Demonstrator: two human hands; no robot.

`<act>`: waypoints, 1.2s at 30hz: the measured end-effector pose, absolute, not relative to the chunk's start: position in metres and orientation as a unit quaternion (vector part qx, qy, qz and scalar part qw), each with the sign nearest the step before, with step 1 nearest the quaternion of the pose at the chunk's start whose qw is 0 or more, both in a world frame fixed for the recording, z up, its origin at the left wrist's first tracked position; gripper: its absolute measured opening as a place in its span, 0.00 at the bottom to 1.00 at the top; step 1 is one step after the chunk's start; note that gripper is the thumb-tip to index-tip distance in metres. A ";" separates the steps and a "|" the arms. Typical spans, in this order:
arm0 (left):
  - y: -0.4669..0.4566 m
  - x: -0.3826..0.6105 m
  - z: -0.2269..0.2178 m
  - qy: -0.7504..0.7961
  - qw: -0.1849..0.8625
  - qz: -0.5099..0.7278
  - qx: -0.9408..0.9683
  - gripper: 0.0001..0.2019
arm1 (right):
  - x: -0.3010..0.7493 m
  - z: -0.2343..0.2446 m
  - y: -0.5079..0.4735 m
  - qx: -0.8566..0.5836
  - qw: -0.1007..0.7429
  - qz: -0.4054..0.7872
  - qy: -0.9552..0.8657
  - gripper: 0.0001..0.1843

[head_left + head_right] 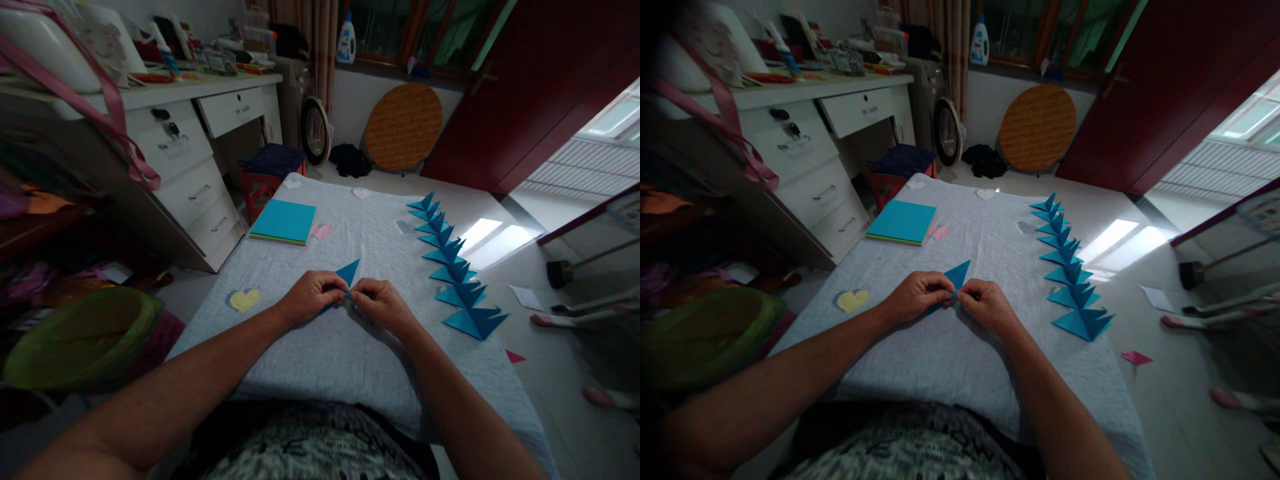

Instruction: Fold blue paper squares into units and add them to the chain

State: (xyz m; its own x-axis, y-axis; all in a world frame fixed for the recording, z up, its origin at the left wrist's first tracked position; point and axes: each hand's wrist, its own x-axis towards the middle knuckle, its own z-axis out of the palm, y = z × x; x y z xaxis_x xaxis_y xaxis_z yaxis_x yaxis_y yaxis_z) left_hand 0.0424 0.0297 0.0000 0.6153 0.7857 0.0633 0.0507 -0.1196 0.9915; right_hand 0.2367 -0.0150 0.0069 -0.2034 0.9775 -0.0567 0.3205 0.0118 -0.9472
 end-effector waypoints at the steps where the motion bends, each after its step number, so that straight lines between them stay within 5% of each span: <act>1: 0.030 0.043 0.000 0.306 0.589 0.314 0.679 0.05 | 0.237 0.006 -0.015 -0.525 0.349 0.463 -0.623 0.12; 36: 0.033 0.041 -0.005 0.292 0.608 0.288 0.680 0.05 | 0.236 0.009 -0.015 -0.527 0.311 0.417 -0.673 0.13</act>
State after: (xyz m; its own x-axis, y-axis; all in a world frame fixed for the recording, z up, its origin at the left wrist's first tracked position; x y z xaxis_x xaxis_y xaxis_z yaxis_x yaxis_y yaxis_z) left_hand 0.0413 0.0326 -0.0048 0.6645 0.7464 0.0366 0.0464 -0.0902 0.9948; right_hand 0.2355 -0.0148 0.0087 -0.2524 0.9674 -0.0206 0.4493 0.0983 -0.8879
